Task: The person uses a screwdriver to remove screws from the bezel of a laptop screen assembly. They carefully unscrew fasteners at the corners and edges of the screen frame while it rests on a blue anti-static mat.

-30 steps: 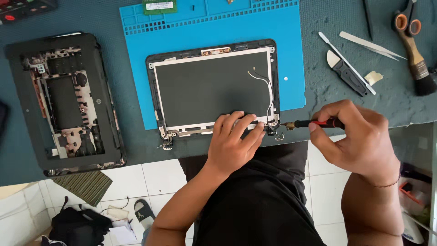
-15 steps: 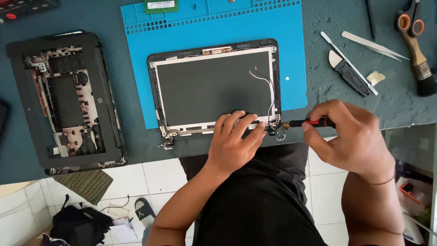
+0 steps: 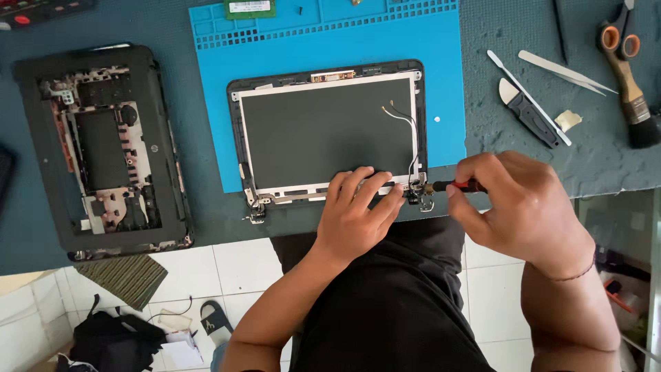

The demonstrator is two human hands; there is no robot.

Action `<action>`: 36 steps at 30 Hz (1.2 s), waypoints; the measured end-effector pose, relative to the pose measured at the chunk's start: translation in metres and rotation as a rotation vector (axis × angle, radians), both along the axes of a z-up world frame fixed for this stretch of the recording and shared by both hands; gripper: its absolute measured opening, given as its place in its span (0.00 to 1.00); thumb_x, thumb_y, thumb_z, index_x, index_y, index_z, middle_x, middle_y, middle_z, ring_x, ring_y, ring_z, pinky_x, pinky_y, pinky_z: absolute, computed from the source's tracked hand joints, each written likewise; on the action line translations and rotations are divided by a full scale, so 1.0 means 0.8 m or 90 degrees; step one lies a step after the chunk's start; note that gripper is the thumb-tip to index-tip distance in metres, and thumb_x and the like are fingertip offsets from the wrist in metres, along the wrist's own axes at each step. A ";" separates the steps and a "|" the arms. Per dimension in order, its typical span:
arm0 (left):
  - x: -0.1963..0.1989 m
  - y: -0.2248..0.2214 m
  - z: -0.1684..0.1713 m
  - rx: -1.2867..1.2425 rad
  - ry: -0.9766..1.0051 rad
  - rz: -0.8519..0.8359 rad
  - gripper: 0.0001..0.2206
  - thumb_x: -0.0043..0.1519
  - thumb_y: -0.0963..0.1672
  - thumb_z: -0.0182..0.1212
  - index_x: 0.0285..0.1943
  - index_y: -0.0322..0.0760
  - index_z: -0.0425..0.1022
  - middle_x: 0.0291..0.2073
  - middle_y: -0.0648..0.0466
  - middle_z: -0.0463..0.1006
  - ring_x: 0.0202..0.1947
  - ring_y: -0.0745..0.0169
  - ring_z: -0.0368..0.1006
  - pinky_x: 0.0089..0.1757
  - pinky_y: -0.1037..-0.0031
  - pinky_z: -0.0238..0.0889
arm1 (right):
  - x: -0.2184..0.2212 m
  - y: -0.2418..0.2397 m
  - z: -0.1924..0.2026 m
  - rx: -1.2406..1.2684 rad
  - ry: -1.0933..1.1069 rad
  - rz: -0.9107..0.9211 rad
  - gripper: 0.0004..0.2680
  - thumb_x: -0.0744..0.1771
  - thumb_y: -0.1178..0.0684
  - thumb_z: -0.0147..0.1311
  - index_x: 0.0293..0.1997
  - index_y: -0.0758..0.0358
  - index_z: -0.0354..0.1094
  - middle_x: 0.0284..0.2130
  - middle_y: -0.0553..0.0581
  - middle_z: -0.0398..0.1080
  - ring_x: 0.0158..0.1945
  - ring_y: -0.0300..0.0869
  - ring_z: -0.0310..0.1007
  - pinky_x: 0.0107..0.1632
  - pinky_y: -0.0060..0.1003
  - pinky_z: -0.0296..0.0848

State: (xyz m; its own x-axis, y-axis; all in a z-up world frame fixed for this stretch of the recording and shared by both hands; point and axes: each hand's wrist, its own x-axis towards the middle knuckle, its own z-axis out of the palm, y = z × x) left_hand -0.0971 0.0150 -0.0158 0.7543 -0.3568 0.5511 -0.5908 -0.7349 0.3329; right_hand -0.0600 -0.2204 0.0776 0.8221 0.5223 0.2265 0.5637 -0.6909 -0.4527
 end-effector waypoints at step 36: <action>-0.001 -0.002 0.003 0.025 -0.011 0.020 0.06 0.65 0.45 0.70 0.47 0.46 0.80 0.49 0.54 0.78 0.51 0.50 0.73 0.49 0.58 0.67 | -0.006 0.013 0.027 -0.389 -0.084 -0.019 0.18 0.74 0.35 0.57 0.30 0.53 0.61 0.12 0.49 0.57 0.18 0.47 0.59 0.24 0.39 0.60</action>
